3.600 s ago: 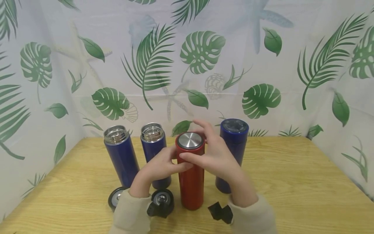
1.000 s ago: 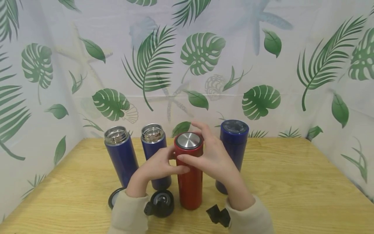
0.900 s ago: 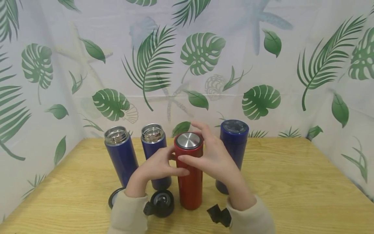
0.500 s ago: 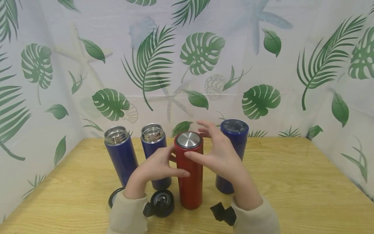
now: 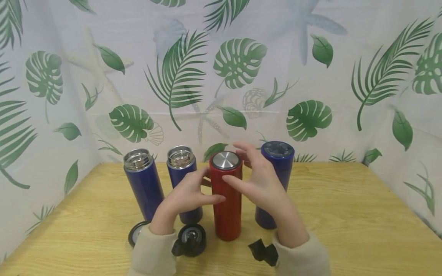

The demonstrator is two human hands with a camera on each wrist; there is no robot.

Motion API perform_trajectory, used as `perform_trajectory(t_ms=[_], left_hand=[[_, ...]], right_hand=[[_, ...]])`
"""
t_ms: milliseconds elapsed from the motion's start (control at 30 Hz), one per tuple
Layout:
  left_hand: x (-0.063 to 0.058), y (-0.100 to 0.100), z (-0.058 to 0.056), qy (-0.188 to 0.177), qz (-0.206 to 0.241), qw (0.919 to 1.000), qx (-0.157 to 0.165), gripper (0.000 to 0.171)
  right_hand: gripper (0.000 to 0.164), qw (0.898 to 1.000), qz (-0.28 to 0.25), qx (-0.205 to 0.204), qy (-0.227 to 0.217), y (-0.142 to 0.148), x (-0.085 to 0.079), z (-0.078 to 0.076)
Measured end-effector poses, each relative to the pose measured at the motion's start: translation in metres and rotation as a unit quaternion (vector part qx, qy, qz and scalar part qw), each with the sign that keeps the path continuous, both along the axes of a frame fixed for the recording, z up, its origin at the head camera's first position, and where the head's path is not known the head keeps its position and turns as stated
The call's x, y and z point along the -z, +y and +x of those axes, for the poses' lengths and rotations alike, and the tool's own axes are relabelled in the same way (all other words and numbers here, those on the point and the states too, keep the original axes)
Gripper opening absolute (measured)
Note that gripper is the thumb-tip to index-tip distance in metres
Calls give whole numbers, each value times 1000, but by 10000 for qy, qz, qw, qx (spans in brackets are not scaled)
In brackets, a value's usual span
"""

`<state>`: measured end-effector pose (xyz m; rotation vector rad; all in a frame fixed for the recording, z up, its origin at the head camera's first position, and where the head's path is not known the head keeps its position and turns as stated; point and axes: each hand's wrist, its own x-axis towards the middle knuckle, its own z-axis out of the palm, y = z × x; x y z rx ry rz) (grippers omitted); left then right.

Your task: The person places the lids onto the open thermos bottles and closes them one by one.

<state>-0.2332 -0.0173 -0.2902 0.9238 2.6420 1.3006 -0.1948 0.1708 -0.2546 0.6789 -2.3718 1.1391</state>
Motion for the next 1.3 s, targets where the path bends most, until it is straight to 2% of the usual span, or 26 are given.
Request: perform_trajectory(t_ms=[167,367,667,800,933,1067,1300], left_hand=[[3,3,-1,85,119,9999,-90,53],[6,9,-2,58,306,9993,-221,58],[7,18,-1,-114,487,9970,-585,62],[11,22,-3,-30,567,9960,-694,62],[16,26,-5,47,828,9938,-740,62],[19,29,-7,44,1105,9906,-802,61],[22,33,-10,126,1259,9873,-965,62]], right_hand=[[62,9998,-181,-11,88,-1,2,-2],[59,9992,-405,-7,-53,-1,3,-5],[58,9992,-320,230,88,0,1,-4],[54,9985,-330,394,192,0,-1,-2],[50,9975,-395,487,319,1,-2,0],[46,9970,-497,462,366,1,-2,1],[44,9970,-540,424,353,1,-3,2]])
